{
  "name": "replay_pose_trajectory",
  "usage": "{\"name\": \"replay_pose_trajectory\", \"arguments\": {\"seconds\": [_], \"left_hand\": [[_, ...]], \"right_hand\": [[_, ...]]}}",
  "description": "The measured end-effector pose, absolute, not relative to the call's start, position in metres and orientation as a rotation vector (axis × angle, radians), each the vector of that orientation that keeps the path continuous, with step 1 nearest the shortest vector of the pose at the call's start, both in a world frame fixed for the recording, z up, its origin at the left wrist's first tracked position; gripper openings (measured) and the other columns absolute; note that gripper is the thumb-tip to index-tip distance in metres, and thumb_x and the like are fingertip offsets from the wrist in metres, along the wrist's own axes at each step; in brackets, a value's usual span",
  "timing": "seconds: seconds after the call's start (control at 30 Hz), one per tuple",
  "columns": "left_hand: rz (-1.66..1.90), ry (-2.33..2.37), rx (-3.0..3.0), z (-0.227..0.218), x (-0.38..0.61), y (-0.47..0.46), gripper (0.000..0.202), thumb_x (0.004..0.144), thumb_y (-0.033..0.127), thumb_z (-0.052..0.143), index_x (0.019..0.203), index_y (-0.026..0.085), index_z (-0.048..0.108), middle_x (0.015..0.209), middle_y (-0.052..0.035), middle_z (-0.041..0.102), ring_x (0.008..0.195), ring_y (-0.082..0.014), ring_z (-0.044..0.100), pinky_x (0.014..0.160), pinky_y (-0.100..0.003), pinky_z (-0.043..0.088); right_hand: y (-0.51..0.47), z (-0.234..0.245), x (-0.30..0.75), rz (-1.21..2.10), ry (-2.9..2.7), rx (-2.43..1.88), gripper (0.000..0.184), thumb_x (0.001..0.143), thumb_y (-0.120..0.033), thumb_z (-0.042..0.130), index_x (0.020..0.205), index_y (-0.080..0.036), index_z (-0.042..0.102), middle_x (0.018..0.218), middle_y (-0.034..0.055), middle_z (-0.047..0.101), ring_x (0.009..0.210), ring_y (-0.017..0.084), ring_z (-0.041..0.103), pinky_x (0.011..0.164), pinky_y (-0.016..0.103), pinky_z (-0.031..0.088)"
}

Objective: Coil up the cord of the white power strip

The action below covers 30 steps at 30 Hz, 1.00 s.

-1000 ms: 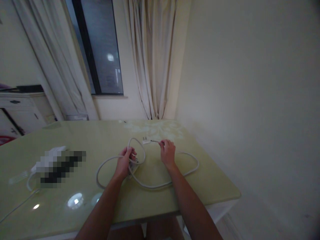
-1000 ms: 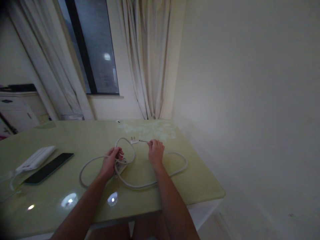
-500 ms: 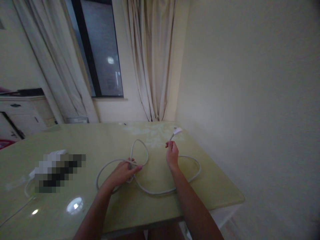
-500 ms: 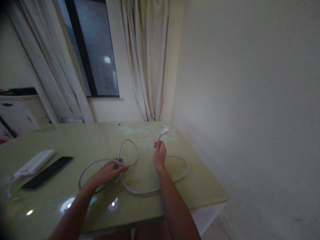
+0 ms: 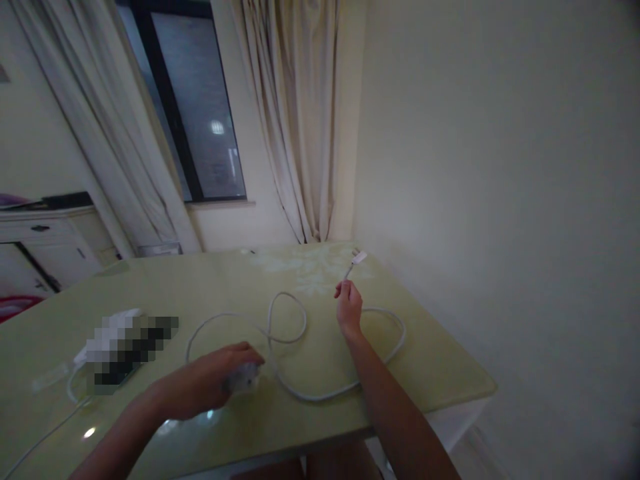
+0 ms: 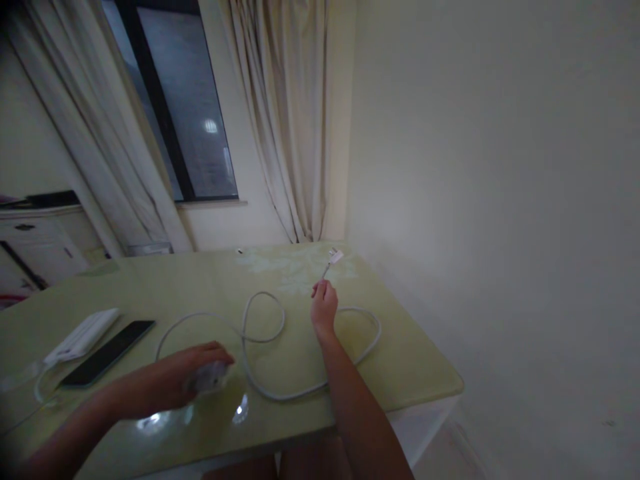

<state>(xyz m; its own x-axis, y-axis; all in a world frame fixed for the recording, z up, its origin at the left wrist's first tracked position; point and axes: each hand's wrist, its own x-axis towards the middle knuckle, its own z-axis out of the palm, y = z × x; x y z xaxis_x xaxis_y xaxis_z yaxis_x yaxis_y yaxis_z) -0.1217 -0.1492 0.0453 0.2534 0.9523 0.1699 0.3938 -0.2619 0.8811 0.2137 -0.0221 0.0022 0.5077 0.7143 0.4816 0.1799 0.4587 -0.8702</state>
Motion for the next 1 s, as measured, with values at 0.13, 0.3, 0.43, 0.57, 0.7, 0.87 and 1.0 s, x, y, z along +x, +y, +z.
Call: {"name": "replay_pose_trajectory", "arguments": {"seconds": [0.13, 0.3, 0.43, 0.57, 0.7, 0.87, 1.0], "left_hand": [[1.203, 1.142, 1.422, 0.077, -0.131, -0.156, 0.067, 0.045, 0.013, 0.091, 0.108, 0.03, 0.073, 0.124, -0.0111, 0.068, 0.116, -0.0356, 0.064, 0.09, -0.043, 0.06], [2.024, 0.92, 1.031, 0.11, -0.101, -0.134, 0.061, 0.061, 0.027, 0.088, 0.117, 0.037, 0.065, 0.128, -0.0011, 0.066, 0.112, -0.0264, 0.065, 0.088, -0.041, 0.062], [2.091, 0.73, 0.967, 0.131, -0.056, -0.124, 0.05, 0.071, 0.03, 0.083, 0.114, 0.035, 0.059, 0.118, 0.0001, 0.066, 0.105, -0.0212, 0.066, 0.089, -0.04, 0.061], [2.076, 0.65, 1.256, 0.125, 0.001, -0.123, 0.066, 0.069, 0.028, 0.087, 0.118, 0.036, 0.043, 0.127, 0.0001, 0.054, 0.105, -0.0173, 0.064, 0.084, -0.038, 0.062], [1.929, 0.779, 1.741, 0.094, 0.037, -0.113, 0.073, 0.063, 0.03, 0.09, 0.112, 0.029, 0.037, 0.128, -0.0042, 0.048, 0.1, -0.0155, 0.063, 0.071, -0.027, 0.061], [1.804, 1.166, 1.784, 0.062, 0.045, -0.093, 0.067, 0.066, 0.042, 0.087, 0.11, 0.024, 0.04, 0.116, -0.0053, 0.052, 0.097, -0.0183, 0.061, 0.075, -0.03, 0.056], [1.595, 1.069, 1.532, 0.054, 0.031, -0.077, 0.045, 0.089, 0.062, 0.057, 0.106, 0.022, 0.046, 0.096, -0.0023, 0.058, 0.085, -0.0164, 0.06, 0.076, -0.031, 0.052]], "right_hand": [[-0.022, 0.004, 0.211, 0.362, -1.055, -1.087, 0.034, 0.097, -0.032, 0.047, 0.069, -0.021, 0.062, 0.068, -0.0001, 0.061, 0.072, 0.017, 0.051, 0.073, 0.027, 0.034], [-0.024, 0.002, 0.203, 0.503, -1.089, -1.025, 0.036, 0.096, -0.043, 0.049, 0.07, -0.021, 0.061, 0.067, -0.0007, 0.06, 0.066, 0.016, 0.05, 0.068, 0.027, 0.037], [-0.027, 0.003, 0.195, 0.854, -1.153, -0.895, 0.048, 0.093, -0.059, 0.053, 0.064, -0.021, 0.054, 0.054, -0.0032, 0.053, 0.05, 0.011, 0.041, 0.051, 0.024, 0.031], [-0.035, 0.008, 0.188, 1.217, -1.265, -0.744, 0.045, 0.083, -0.061, 0.067, 0.069, -0.019, 0.056, 0.059, -0.0021, 0.058, 0.043, 0.007, 0.035, 0.044, 0.023, 0.023], [-0.045, 0.01, 0.185, 1.416, -1.231, -0.607, 0.052, 0.077, -0.071, 0.066, 0.082, -0.019, 0.065, 0.063, -0.0024, 0.057, 0.043, 0.007, 0.032, 0.042, 0.023, 0.02], [-0.053, 0.017, 0.189, 1.501, -1.253, -0.527, 0.065, 0.067, -0.077, 0.069, 0.099, -0.02, 0.07, 0.058, -0.0051, 0.049, 0.046, 0.008, 0.031, 0.045, 0.022, 0.02], [-0.056, 0.029, 0.192, 1.519, -1.292, -0.554, 0.051, 0.07, -0.056, 0.08, 0.104, -0.019, 0.073, 0.069, -0.0026, 0.062, 0.048, 0.006, 0.038, 0.046, 0.021, 0.022]]}}
